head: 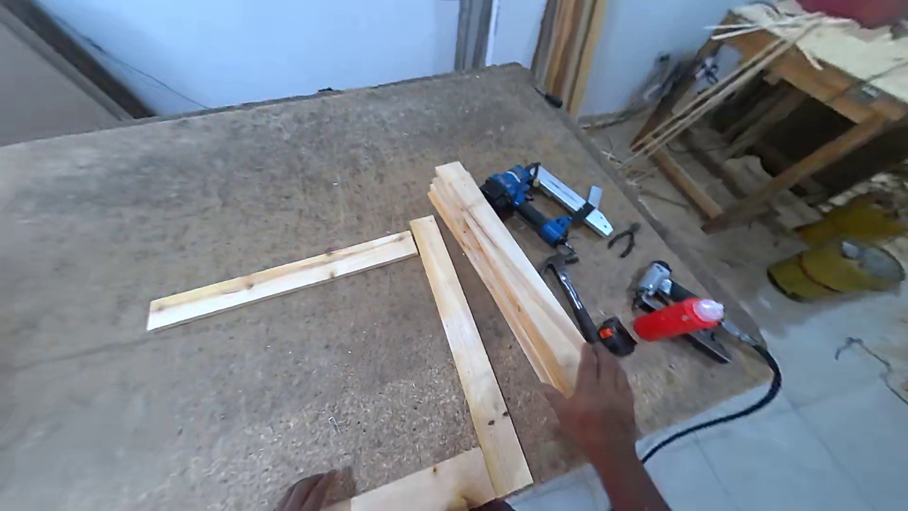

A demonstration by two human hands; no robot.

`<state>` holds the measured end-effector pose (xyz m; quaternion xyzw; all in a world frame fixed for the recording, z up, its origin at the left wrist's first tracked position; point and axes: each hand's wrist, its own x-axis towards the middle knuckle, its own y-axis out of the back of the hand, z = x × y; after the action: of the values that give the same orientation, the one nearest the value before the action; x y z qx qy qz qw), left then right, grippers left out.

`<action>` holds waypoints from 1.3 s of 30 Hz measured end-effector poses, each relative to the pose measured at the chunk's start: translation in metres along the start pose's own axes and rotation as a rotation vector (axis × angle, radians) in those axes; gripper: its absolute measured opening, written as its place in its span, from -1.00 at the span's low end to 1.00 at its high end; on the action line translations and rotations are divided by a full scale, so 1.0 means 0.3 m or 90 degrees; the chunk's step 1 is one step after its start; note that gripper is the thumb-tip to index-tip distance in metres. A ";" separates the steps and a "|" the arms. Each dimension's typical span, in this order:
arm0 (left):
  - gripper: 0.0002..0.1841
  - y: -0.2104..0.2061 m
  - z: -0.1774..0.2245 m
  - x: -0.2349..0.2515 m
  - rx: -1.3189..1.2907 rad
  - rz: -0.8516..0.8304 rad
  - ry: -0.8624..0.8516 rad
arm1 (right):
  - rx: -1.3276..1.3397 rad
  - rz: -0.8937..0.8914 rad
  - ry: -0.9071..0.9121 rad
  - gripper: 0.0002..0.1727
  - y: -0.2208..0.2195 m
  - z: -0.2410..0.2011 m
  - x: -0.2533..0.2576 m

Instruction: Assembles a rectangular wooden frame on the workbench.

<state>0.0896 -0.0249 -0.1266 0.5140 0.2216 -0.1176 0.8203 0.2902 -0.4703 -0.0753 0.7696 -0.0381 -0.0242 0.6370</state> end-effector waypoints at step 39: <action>-0.16 0.367 -1.155 -0.254 -0.990 0.244 0.165 | 0.182 -0.613 0.487 -0.41 -0.332 -1.415 -0.879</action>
<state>-0.0149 0.3316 -0.1320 -0.1643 0.2414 0.2729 0.9167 0.0668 -0.0128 -0.0966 0.7322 0.5400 -0.0258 0.4142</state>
